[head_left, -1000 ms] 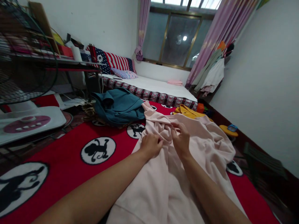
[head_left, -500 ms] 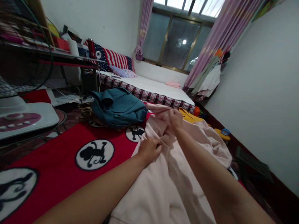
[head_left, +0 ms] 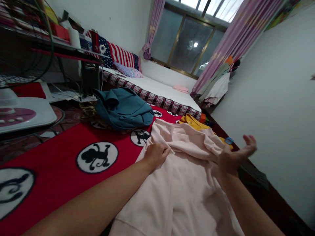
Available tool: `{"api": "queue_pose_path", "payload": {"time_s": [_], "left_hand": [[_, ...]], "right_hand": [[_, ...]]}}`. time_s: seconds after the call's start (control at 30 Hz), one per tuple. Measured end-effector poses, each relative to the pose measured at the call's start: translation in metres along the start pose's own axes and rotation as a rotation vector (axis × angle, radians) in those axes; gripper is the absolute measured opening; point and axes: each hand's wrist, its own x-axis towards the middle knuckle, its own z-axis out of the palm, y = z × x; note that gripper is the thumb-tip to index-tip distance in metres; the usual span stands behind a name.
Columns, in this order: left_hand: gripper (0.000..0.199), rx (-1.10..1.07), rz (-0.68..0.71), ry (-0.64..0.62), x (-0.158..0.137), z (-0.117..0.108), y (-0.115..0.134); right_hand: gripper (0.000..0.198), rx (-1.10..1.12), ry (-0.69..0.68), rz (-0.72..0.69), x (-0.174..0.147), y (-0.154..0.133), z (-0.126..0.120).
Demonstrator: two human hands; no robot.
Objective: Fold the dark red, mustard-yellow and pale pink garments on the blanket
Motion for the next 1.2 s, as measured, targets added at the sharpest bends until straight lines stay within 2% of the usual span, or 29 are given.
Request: {"api": "queue_pose_path", "payload": {"time_s": [0.03, 0.07, 0.1, 0.17, 0.23, 0.33, 0.37, 0.43, 0.5, 0.53, 0.63, 0.67, 0.7, 0.77, 0.83, 0.9, 0.97, 1.03, 1.1, 1.2], "left_hand": [[0.038, -0.007, -0.001, 0.0, 0.0, 0.0, 0.0], [0.039, -0.014, -0.002, 0.002, -0.001, 0.0, -0.001], [0.039, -0.02, -0.004, 0.006, -0.001, 0.0, -0.001], [0.039, -0.027, -0.003, 0.014, -0.001, -0.001, -0.002], [0.04, -0.028, -0.001, 0.018, -0.001, -0.001, -0.003], [0.039, -0.028, 0.007, 0.012, -0.001, 0.0, -0.004], [0.038, -0.028, 0.011, 0.011, -0.001, 0.0, -0.004], [0.037, -0.028, 0.017, 0.009, 0.0, 0.0, -0.004], [0.037, -0.032, 0.017, 0.01, 0.0, 0.0, -0.004], [0.037, -0.036, 0.014, 0.008, 0.0, 0.0, -0.004], [0.038, -0.047, -0.004, -0.012, 0.0, 0.0, -0.003], [0.038, -0.048, -0.01, -0.019, 0.0, -0.001, -0.002], [0.038, -0.049, -0.014, -0.025, 0.0, -0.001, -0.002], [0.039, -0.049, -0.022, -0.031, 0.0, -0.001, -0.002], [0.039, -0.05, -0.023, -0.034, 0.0, -0.001, -0.002], [0.039, -0.05, -0.013, -0.03, 0.0, 0.0, -0.003], [0.038, -0.054, 0.003, -0.018, 0.0, 0.0, -0.004], [0.038, -0.063, 0.015, -0.006, 0.0, 0.0, -0.005], [0.038, -0.073, 0.016, 0.002, 0.0, 0.0, -0.005], [0.039, -0.085, 0.009, 0.004, 0.0, -0.001, -0.005]], "right_hand": [[0.053, 0.017, -0.026, -0.101, 0.001, -0.014, 0.007], [0.042, 0.057, -0.112, -0.192, 0.0, -0.026, 0.016], [0.032, 0.097, -0.254, -0.255, -0.003, -0.034, 0.028], [0.027, 0.091, -0.599, -0.31, -0.013, -0.041, 0.053], [0.031, -0.049, -0.811, -0.253, -0.027, -0.035, 0.077], [0.05, -0.279, -0.92, -0.094, -0.042, -0.021, 0.099], [0.048, -0.315, -0.955, -0.069, -0.043, -0.018, 0.102], [0.03, -0.322, -1.033, -0.084, -0.037, -0.016, 0.101], [0.014, -0.275, -1.02, -0.123, -0.022, -0.016, 0.096], [0.013, -0.234, -0.952, -0.125, -0.012, -0.016, 0.093], [0.018, -0.124, -0.58, -0.03, 0.014, -0.011, 0.088], [0.019, -0.107, -0.493, 0.011, 0.018, -0.008, 0.089], [0.018, -0.097, -0.471, 0.05, 0.018, -0.005, 0.09], [0.018, -0.075, -0.592, 0.12, 0.009, 0.0, 0.095], [0.03, 0.004, -0.805, 0.162, -0.01, 0.0, 0.103], [0.048, 0.103, -0.952, 0.141, -0.03, -0.005, 0.11], [0.047, 0.122, -1.005, 0.055, -0.041, -0.012, 0.114], [0.027, 0.068, -1.004, -0.039, -0.04, -0.016, 0.115], [0.022, 0.064, -0.943, -0.073, -0.027, -0.015, 0.112], [0.027, 0.1, -0.684, 0.034, -0.003, -0.001, 0.1]]}}
